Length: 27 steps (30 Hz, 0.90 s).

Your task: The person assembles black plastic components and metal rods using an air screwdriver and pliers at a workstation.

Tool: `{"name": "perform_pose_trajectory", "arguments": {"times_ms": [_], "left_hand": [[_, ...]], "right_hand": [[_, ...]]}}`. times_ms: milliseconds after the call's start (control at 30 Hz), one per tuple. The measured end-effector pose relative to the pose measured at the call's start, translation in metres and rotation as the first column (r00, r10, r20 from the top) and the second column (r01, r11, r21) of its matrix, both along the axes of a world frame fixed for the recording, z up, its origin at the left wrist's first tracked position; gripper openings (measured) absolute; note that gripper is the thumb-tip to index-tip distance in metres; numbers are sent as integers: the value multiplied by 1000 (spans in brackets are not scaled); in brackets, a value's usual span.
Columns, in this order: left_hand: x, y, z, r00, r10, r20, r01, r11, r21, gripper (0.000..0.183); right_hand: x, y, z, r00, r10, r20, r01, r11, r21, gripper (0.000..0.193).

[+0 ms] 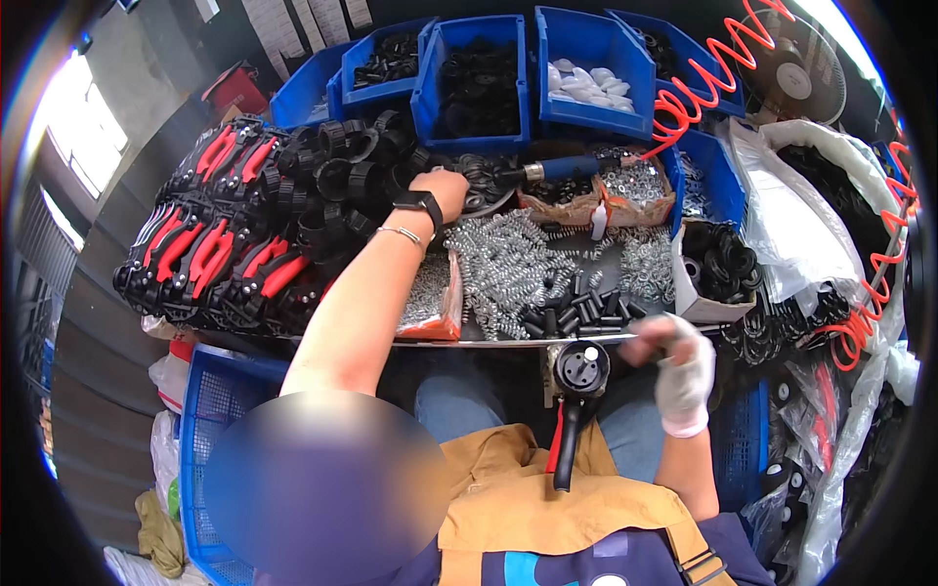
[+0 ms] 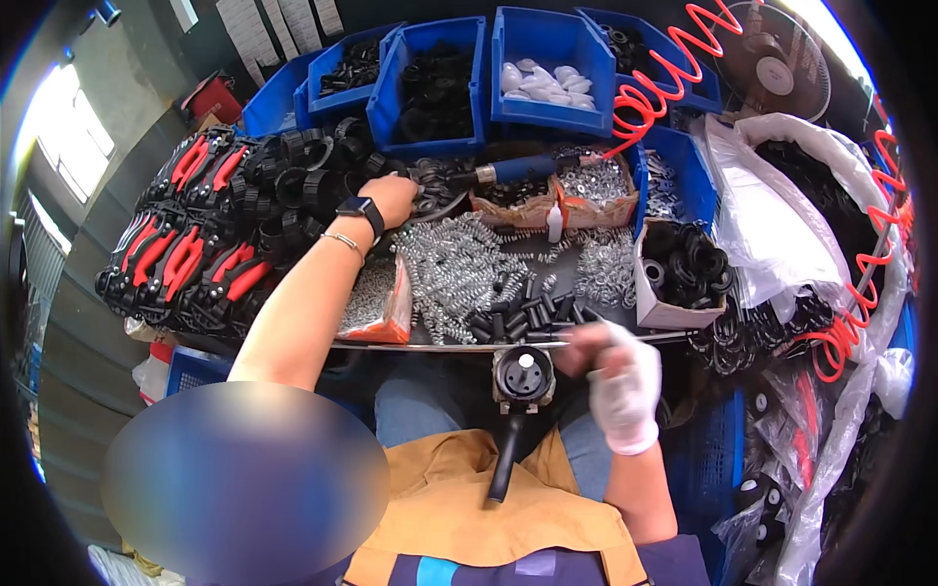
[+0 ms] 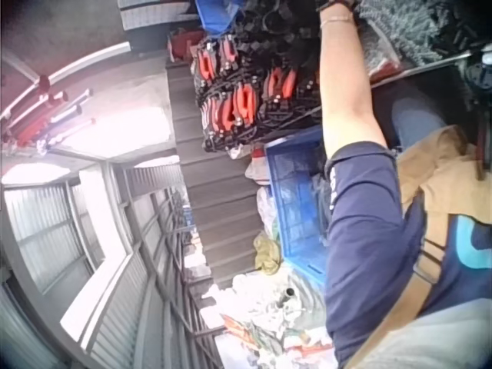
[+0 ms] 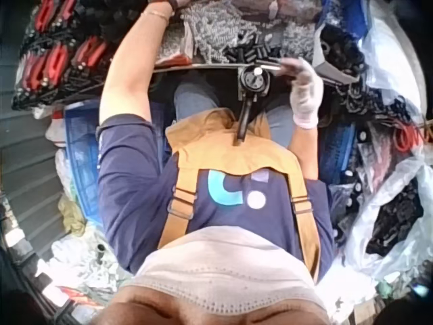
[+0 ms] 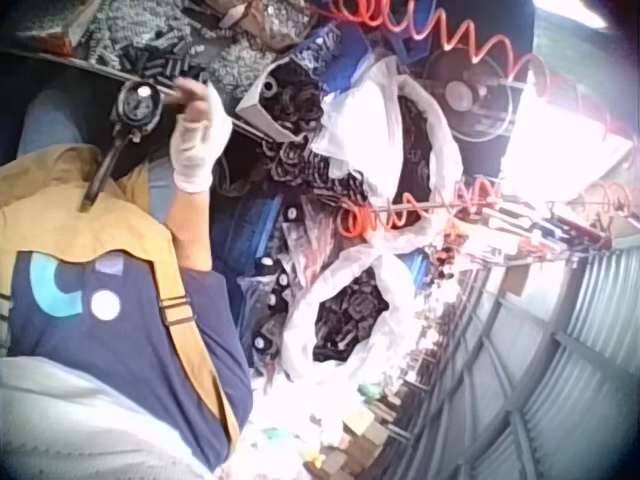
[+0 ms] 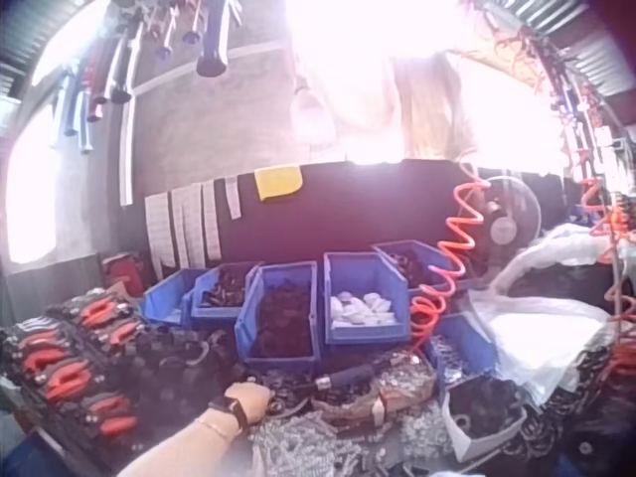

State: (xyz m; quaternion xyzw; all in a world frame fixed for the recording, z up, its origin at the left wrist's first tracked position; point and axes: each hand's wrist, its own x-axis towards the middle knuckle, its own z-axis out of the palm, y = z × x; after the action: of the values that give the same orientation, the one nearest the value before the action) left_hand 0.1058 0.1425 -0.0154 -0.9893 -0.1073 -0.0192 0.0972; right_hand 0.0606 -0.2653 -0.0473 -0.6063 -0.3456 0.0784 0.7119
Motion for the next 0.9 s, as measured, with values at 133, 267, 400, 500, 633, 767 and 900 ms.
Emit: {"name": "perform_pose_trajectory", "arguments": {"times_ms": [133,267,400,500,633,767,900], "left_hand": [[2,6,-1,998,55,5,-55,998,-41,21],[-3,0,3,999,6,48,-5,1000,-10,21],[0,-4,12,988,21,155,-29,999,46,19],[-6,-2,7,966,-25,259,6,997,76,17],[-20,-6,23,905,-69,420,53,997,50,14],[-37,-46,34,801,-80,593,223,959,-172,10],[-77,-96,34,708,1,707,445,777,-446,16]], "right_hand": [[0,0,-10,997,-28,-68,21,994,-104,62],[-6,18,5,986,27,162,23,954,-300,55],[0,31,8,894,19,448,71,981,-183,48],[-11,25,9,984,-130,124,145,983,-115,42],[-3,22,-4,993,-100,69,109,985,-132,35],[-7,24,-9,991,-128,46,132,985,-108,36],[-7,31,-8,942,-85,326,166,959,-230,28]]}}
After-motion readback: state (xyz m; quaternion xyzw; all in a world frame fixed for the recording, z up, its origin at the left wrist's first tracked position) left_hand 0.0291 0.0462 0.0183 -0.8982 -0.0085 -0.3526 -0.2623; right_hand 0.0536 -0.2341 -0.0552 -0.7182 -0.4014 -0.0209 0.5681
